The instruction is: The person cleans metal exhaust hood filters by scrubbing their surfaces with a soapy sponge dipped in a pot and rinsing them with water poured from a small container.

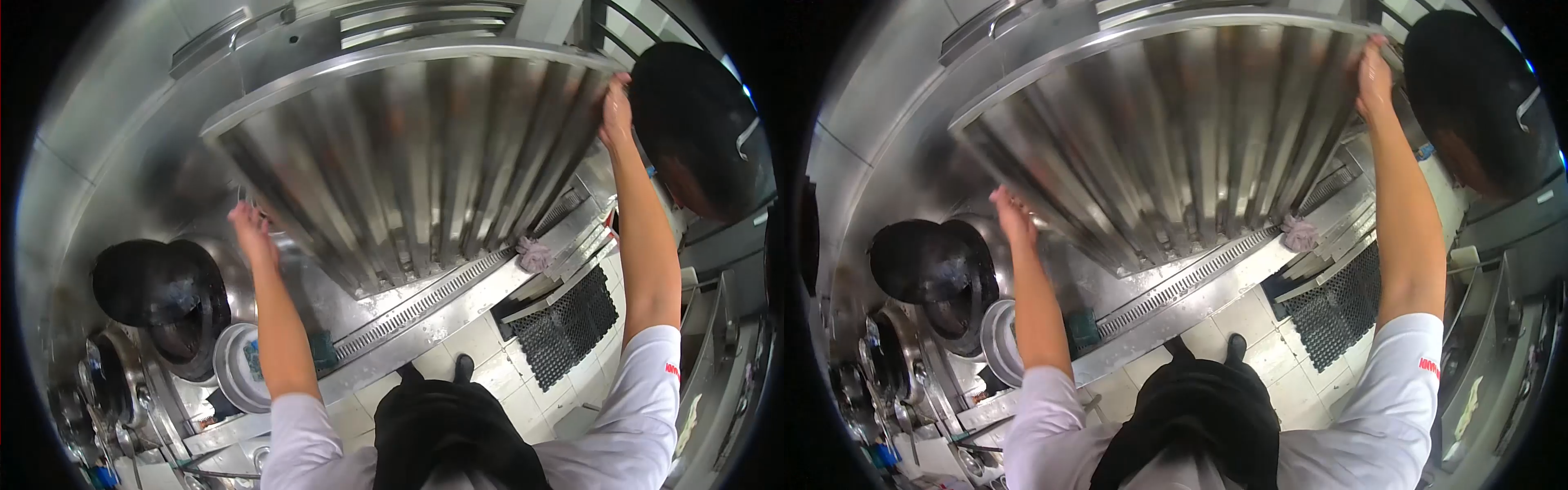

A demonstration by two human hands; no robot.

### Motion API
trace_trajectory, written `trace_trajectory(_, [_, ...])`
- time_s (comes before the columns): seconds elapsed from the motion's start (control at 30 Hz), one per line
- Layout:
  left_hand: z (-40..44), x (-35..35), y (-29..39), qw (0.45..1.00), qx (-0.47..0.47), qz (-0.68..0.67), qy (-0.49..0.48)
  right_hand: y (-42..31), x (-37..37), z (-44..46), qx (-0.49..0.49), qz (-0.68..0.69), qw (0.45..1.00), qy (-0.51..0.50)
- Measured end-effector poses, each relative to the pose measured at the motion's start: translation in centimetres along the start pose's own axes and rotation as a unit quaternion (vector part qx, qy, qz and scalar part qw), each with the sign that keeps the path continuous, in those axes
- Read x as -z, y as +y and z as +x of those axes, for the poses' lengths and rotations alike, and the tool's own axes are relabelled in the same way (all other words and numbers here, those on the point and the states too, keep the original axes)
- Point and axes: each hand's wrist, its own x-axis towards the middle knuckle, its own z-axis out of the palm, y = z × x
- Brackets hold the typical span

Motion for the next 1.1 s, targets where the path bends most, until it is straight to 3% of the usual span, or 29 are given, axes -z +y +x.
trace_trajectory(0.07, [-7.1, -0.3, 4.0, 0.994, -0.084, 0.005, 0.070, -3.0, -1.9, -1.0, 0.062, -0.065, 0.996, -0.019])
trace_trajectory(0.13, [-12.3, 1.3, 4.6, 0.981, -0.150, 0.061, 0.110, -8.2, -4.4, -4.3, 0.013, 0.019, 0.996, -0.081])
trace_trajectory(0.2, [-17.3, 2.7, 4.1, 0.952, -0.220, 0.198, 0.075, -10.7, -5.5, -4.7, 0.130, -0.078, 0.982, -0.112])
trace_trajectory(0.27, [-22.4, 2.0, 4.1, 0.917, -0.235, 0.322, 0.017, -15.7, -6.8, -10.1, 0.107, -0.050, 0.979, -0.166])
trace_trajectory(0.33, [-26.3, -0.5, 4.2, 0.920, -0.238, 0.307, -0.043, -17.5, -7.8, -12.5, 0.086, -0.014, 0.968, -0.235])
trace_trajectory(0.4, [-29.9, -4.9, 6.0, 0.909, -0.257, 0.313, -0.095, -17.9, -8.7, -12.5, 0.313, 0.001, 0.917, -0.247])
trace_trajectory(0.57, [-36.8, -15.9, 9.4, 0.909, -0.254, 0.279, -0.179, -22.3, -5.9, -21.1, 0.345, -0.059, 0.896, -0.272])
trace_trajectory(0.67, [-40.5, -20.1, 11.1, 0.883, -0.240, 0.366, -0.168, -23.2, -5.3, -24.5, 0.357, -0.092, 0.876, -0.311])
trace_trajectory(0.7, [-41.6, -20.8, 11.5, 0.882, -0.245, 0.371, -0.155, -22.9, -5.5, -26.0, 0.353, -0.098, 0.889, -0.274])
trace_trajectory(0.77, [-43.6, -21.8, 12.1, 0.891, -0.195, 0.407, -0.043, -24.1, -4.8, -29.5, 0.335, -0.107, 0.904, -0.243])
trace_trajectory(0.87, [-44.1, -21.4, 10.3, 0.859, -0.294, 0.405, 0.109, -26.6, -4.4, -33.8, 0.319, -0.121, 0.905, -0.253])
trace_trajectory(1.0, [-47.5, -16.5, 12.2, 0.852, -0.399, 0.325, 0.094, -28.4, -3.2, -39.0, 0.353, -0.052, 0.901, -0.246])
trace_trajectory(1.07, [-50.6, -13.0, 15.0, 0.896, -0.323, 0.296, 0.074, -28.5, -3.0, -39.7, 0.344, -0.088, 0.824, -0.442])
trace_trajectory(1.1, [-51.2, -10.7, 15.8, 0.920, -0.292, 0.254, 0.056, -28.3, -3.2, -40.3, 0.407, -0.050, 0.794, -0.448])
